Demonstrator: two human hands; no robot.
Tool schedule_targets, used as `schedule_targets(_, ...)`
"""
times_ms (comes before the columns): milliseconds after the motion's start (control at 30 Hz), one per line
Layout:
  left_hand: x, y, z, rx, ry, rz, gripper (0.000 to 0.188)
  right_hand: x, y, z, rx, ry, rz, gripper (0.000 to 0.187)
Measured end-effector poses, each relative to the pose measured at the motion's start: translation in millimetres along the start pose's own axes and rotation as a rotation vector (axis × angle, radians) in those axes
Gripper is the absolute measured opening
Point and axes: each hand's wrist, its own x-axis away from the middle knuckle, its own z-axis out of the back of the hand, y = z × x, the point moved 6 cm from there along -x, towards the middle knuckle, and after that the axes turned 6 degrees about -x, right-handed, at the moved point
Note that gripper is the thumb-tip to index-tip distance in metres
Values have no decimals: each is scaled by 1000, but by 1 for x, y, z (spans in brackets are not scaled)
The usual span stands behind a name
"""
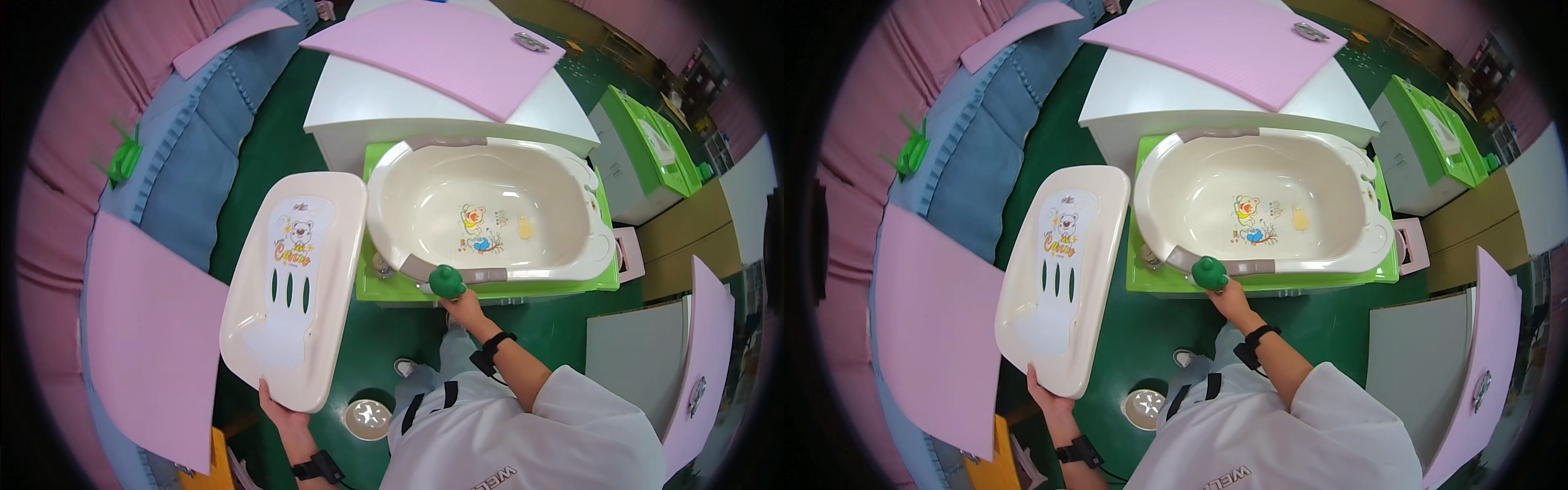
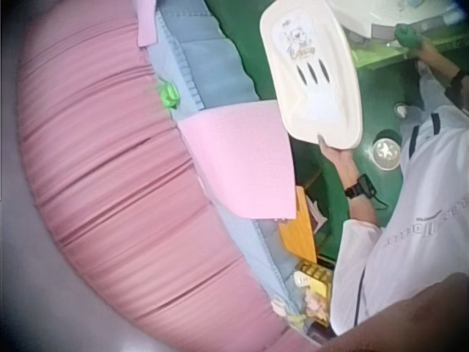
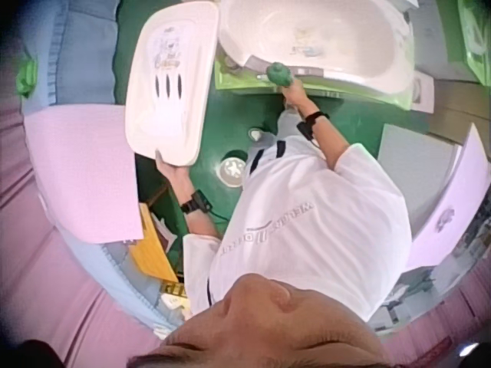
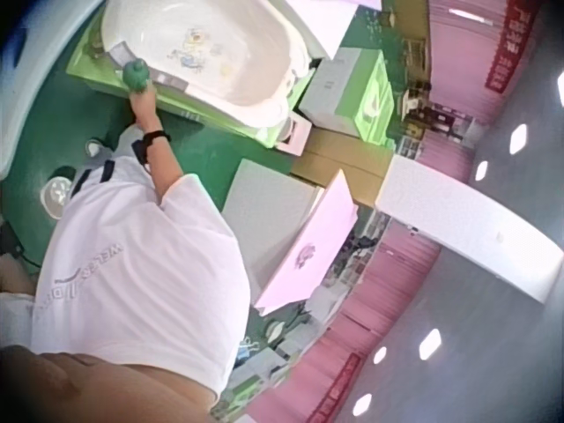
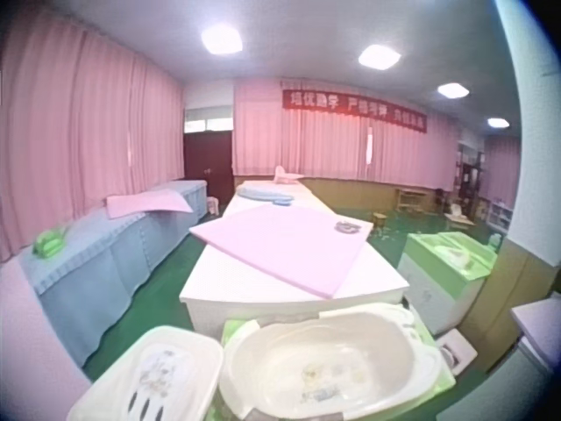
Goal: The person moves a wooden table, carries a baby bathtub and places a plastic liner inside it, then picks up a tripod and several plastic poles from the floor.
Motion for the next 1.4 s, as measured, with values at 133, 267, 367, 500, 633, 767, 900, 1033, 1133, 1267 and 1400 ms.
schedule_targets(133,-34,-6,-66,-96,-69,75,55,-3,31,36,-432,-68,-361,32)
schedule_targets(267,-58,-27,-134,-171,-164,131,54,-1,51,75,-754,115,-698,29)
schedule_targets(367,-76,-56,-174,-236,-221,154,53,9,51,70,-739,-46,-895,36)
schedule_targets(500,-75,-109,-224,-328,-253,264,52,25,60,56,-863,-37,-893,48)
schedule_targets(633,-75,-157,-247,-378,-228,370,51,33,71,53,-948,-252,-1002,57)
schedule_targets(767,-76,-204,-264,-446,-219,372,50,39,80,49,-1131,-608,-1146,69)
schedule_targets(900,-74,-239,-275,-509,-198,420,50,35,73,71,-1022,-736,-1155,71)
schedule_targets(1033,-65,-250,-297,-555,-263,414,48,-2,47,122,-461,-1014,-730,67)
schedule_targets(1133,-63,-271,-302,-540,-188,358,46,-43,-15,158,-1439,-283,-725,55)
schedule_targets(1267,-61,-280,-297,-624,-209,296,44,-48,0,141,-1508,-16,-863,46)
schedule_targets(1400,-66,-265,-294,-722,-238,319,44,-41,-10,142,-1484,-62,-888,43)
